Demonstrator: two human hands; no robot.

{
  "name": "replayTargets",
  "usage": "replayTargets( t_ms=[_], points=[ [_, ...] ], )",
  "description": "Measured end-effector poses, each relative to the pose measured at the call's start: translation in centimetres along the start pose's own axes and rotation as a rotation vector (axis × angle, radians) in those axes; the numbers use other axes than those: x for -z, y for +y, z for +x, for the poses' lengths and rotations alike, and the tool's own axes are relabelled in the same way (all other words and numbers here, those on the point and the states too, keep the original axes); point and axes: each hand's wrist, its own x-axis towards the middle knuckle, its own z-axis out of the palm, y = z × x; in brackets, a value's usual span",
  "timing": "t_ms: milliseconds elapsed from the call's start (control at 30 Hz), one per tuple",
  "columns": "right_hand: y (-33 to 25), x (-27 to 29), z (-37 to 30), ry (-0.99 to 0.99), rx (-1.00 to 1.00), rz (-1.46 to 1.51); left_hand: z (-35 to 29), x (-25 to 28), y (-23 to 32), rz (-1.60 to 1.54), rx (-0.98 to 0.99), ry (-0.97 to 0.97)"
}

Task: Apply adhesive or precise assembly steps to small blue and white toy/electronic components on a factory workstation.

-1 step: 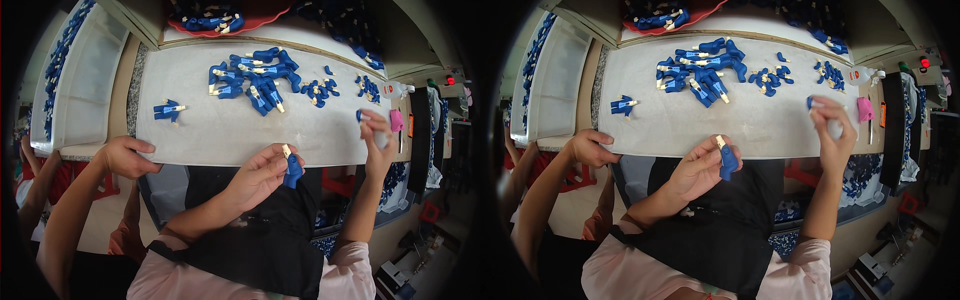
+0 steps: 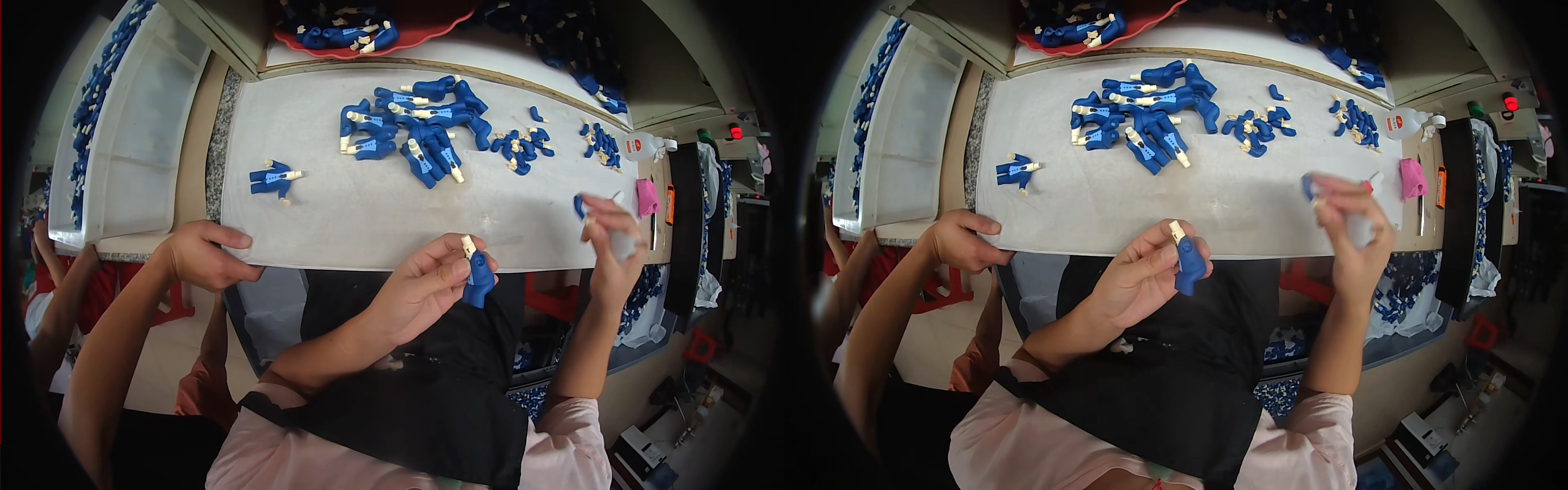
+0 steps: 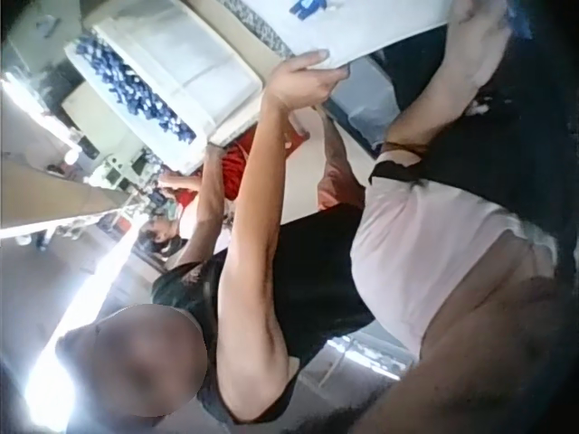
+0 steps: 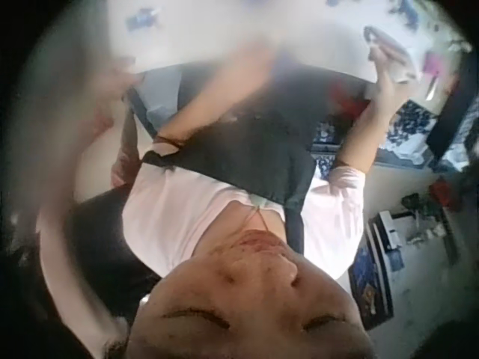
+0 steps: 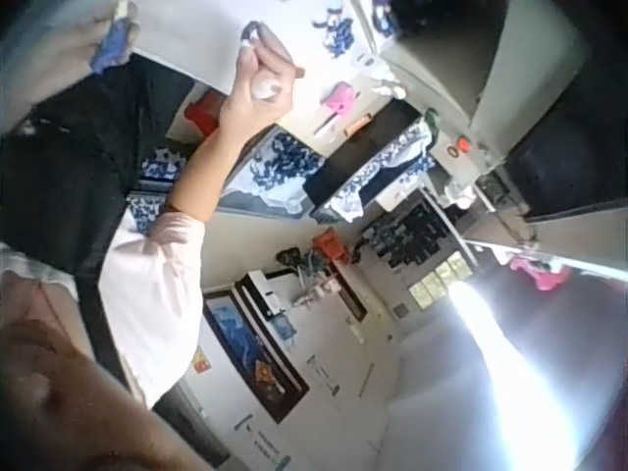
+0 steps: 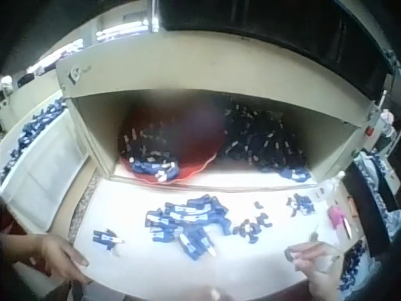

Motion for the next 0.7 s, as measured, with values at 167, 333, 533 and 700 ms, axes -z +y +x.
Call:
replayTargets(
  t_ms=[167, 333, 533, 700],
  points=[
    [-2.7, -3.0, -3.6, -0.272, 0.066, 0.227, -0.4, -0.3, -0.1, 0.029, 0.024, 0.015],
    [-3.3, -3.7, -3.6, -0.366, 0.15, 0.087, -0.6, -0.7, -0.3, 0.095, 0.038, 0.04],
    [-2.8, -3.9, -3.9, -0.325, 0.099, 0.168, -0.8, -0.9, -0.2, 0.083, 0.025, 0.061],
    [-3.5, -3.6, -3.3, -0.37, 0.215, 0.047, -0.8, -0.6, -0.1, 0.092, 0.039, 0.063]
  ],
)
